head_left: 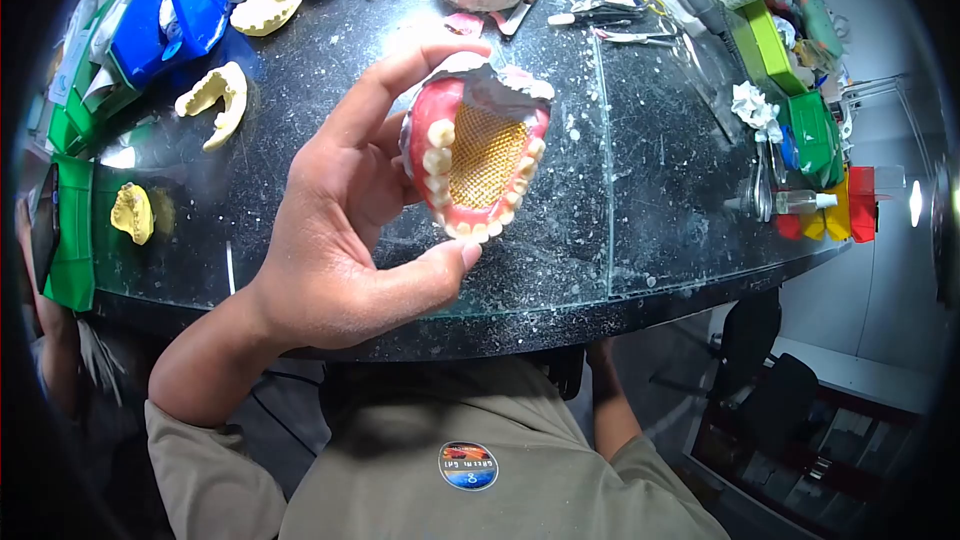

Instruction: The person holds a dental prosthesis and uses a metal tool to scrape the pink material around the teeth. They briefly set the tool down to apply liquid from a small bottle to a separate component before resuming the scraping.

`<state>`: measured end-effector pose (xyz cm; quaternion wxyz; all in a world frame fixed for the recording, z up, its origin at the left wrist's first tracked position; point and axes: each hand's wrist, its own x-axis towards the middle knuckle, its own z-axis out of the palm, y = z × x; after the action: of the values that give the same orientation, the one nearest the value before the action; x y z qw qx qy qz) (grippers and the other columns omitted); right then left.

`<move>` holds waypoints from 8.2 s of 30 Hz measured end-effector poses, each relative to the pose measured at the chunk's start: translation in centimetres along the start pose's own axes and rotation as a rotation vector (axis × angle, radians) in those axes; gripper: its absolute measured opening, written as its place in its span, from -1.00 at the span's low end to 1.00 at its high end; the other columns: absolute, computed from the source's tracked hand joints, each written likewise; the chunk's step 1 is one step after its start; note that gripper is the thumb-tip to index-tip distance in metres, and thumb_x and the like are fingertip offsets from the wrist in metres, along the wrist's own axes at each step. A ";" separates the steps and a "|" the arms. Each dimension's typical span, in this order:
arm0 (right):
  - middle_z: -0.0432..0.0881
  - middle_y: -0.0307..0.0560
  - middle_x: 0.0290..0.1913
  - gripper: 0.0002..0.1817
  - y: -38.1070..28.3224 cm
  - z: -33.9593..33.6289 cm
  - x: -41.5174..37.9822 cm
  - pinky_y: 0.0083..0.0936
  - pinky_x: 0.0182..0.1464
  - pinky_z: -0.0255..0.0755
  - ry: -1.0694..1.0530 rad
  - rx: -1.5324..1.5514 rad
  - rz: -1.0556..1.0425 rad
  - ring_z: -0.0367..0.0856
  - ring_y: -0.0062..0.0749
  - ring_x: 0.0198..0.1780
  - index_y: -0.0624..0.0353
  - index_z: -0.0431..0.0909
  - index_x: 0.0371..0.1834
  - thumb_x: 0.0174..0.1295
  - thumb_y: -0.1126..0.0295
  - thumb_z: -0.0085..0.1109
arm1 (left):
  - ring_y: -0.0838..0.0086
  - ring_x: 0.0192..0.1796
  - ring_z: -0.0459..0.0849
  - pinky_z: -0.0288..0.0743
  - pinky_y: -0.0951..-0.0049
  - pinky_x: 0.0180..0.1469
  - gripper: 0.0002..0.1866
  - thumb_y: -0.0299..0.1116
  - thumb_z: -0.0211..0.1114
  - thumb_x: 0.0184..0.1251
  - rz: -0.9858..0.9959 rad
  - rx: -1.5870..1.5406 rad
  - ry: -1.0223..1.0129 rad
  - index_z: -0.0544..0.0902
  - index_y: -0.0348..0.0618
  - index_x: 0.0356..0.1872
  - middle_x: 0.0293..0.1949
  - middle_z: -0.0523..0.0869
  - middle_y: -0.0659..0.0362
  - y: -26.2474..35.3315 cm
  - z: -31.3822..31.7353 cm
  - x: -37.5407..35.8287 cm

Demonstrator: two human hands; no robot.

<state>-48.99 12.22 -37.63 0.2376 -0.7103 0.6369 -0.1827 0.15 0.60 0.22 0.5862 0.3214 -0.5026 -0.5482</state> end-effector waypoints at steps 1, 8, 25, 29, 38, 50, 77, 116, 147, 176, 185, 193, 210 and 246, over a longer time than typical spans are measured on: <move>0.32 -0.03 0.20 -0.41 -0.5 0.2 0.5 -0.35 0.18 0.24 -0.016 -0.109 -0.106 0.31 -0.35 0.16 0.26 0.22 0.24 0.27 0.10 0.01 | 0.33 0.15 0.46 0.25 0.37 0.24 -0.11 -0.59 0.24 -0.17 0.000 0.012 -0.004 0.02 -0.37 0.31 0.12 0.39 -0.02 -0.1 -0.2 0.1; 0.45 -0.03 -0.01 -0.56 -7.8 -4.1 1.6 -0.39 0.05 0.30 -0.053 0.447 0.278 0.39 -0.32 0.00 0.28 0.33 0.12 0.28 0.22 -0.02 | 0.38 0.16 0.44 0.26 0.42 0.22 -0.10 -0.59 0.28 -0.16 -0.012 0.039 0.028 0.02 -0.37 0.31 0.14 0.37 0.02 -0.1 -0.3 0.0; 0.59 0.09 -0.17 -0.74 -23.5 -27.4 6.7 -0.48 -0.01 0.47 0.962 0.614 -0.076 0.60 -0.29 -0.11 0.47 0.47 -0.12 0.29 0.44 -0.04 | 0.13 0.06 0.57 0.55 0.35 0.01 -0.10 -0.32 0.35 -0.04 0.059 0.338 0.094 0.06 -0.23 0.35 0.23 0.34 -0.07 -0.5 0.3 0.0; 0.59 0.08 -0.18 -0.86 -29.7 -21.9 12.3 -0.48 -0.12 0.53 0.685 0.659 -0.280 0.63 -0.29 -0.23 0.39 0.55 -0.22 0.20 0.55 0.09 | 0.12 0.07 0.57 0.54 0.35 0.02 -0.09 -0.32 0.36 -0.03 0.089 0.350 0.106 0.04 -0.23 0.35 0.19 0.39 -0.08 -0.6 0.2 0.1; 0.61 0.09 -0.23 -0.86 -30.2 -20.0 13.6 -0.56 -0.12 0.52 0.722 0.628 -0.206 0.62 -0.34 -0.22 0.39 0.57 -0.25 0.11 0.64 0.16 | 0.11 0.05 0.57 0.56 0.36 0.00 -0.06 -0.25 0.40 -0.05 0.024 0.367 0.149 0.05 -0.20 0.35 0.25 0.30 -0.04 -0.5 0.2 0.0; 0.59 0.05 -0.29 -0.84 -28.7 -21.4 12.1 -0.51 -0.21 0.51 1.015 0.676 -0.265 0.58 -0.38 -0.33 0.38 0.48 -0.24 0.27 0.47 0.02 | 0.11 0.06 0.57 0.57 0.37 -0.03 -0.04 -0.21 0.42 -0.08 -0.066 0.353 0.191 0.05 -0.17 0.35 0.28 0.25 0.00 -0.3 0.2 0.2; 0.50 -0.19 -0.46 -0.79 -9.3 -3.0 3.2 -0.54 -0.38 0.28 0.063 0.559 0.472 0.42 -0.50 -0.45 0.27 0.50 -0.34 0.23 0.34 -0.03 | 0.04 0.12 0.51 0.53 0.23 0.05 -0.11 -0.29 0.37 -0.03 0.079 0.375 0.180 0.08 -0.16 0.34 0.29 0.24 -0.04 -0.8 -0.3 -0.1; 0.60 -0.01 -0.36 -0.90 -29.9 -20.1 13.7 -0.64 -0.25 0.48 0.750 0.641 -0.137 0.58 -0.51 -0.37 0.39 0.52 -0.28 0.19 0.56 0.10 | 0.02 0.07 0.55 0.56 0.31 -0.02 -0.07 -0.26 0.41 -0.03 0.060 0.350 0.160 0.05 -0.12 0.36 0.32 0.18 -0.05 -0.5 0.2 -0.1; 0.62 0.02 -0.36 -0.87 -30.0 -20.2 13.6 -0.62 -0.25 0.48 0.700 0.642 -0.128 0.61 -0.47 -0.37 0.40 0.53 -0.27 0.20 0.53 0.10 | 0.05 0.11 0.52 0.56 0.26 0.01 -0.10 -0.32 0.42 -0.05 0.096 0.344 0.166 0.10 -0.13 0.34 0.34 0.15 -0.03 -0.7 0.1 -0.2; 0.63 0.03 -0.38 -0.88 -30.2 -20.1 13.8 -0.68 -0.29 0.41 0.717 0.663 -0.097 0.59 -0.49 -0.40 0.38 0.54 -0.29 0.20 0.51 0.10 | 0.06 0.10 0.53 0.56 0.24 0.01 -0.10 -0.31 0.41 -0.03 0.096 0.356 0.138 0.08 -0.08 0.36 0.32 0.18 -0.03 -0.5 0.1 -0.3; 0.60 0.05 -0.40 -0.83 -34.3 -20.5 14.9 -0.61 -0.33 0.38 0.551 0.903 -0.198 0.55 -0.43 -0.44 0.37 0.51 -0.30 0.21 0.43 0.09 | 0.11 0.10 0.53 0.54 0.33 0.03 -0.06 -0.34 0.41 -0.08 0.042 0.261 0.164 0.05 -0.19 0.35 0.30 0.19 -0.03 -0.2 0.4 0.0; 0.53 0.07 -0.42 -0.76 -43.2 -20.2 18.2 -0.59 -0.42 0.41 0.202 0.903 -0.601 0.51 -0.42 -0.45 0.37 0.44 -0.32 0.24 0.34 0.07 | 0.27 0.18 0.44 0.37 0.31 0.20 -0.06 -0.51 0.35 -0.16 0.031 0.081 0.094 0.01 -0.38 0.31 0.20 0.29 -0.04 0.2 -0.1 0.3; 0.43 -0.09 -0.60 -0.67 -47.7 -18.6 19.0 -0.63 -0.50 0.27 0.190 0.570 -0.789 0.40 -0.51 -0.59 0.23 0.39 -0.42 0.25 0.14 0.05 | 0.33 0.19 0.44 0.27 0.37 0.25 -0.06 -0.65 0.26 -0.19 0.012 0.040 0.041 -0.05 -0.40 0.31 0.14 0.37 -0.05 0.4 -0.6 0.1; 0.47 -0.13 -0.60 -0.66 -47.8 -18.0 19.3 -0.66 -0.54 0.28 0.174 0.539 -0.832 0.45 -0.52 -0.58 0.24 0.43 -0.43 0.21 0.14 0.14 | 0.36 0.22 0.39 0.26 0.38 0.25 -0.06 -0.64 0.30 -0.18 0.115 0.095 -0.032 -0.02 -0.38 0.31 0.26 0.20 0.00 -0.1 -0.9 0.3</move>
<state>-17.68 -5.18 3.60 0.2654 -0.7995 0.2475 -0.4786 0.97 0.17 -0.07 0.5925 0.3107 -0.5550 -0.4944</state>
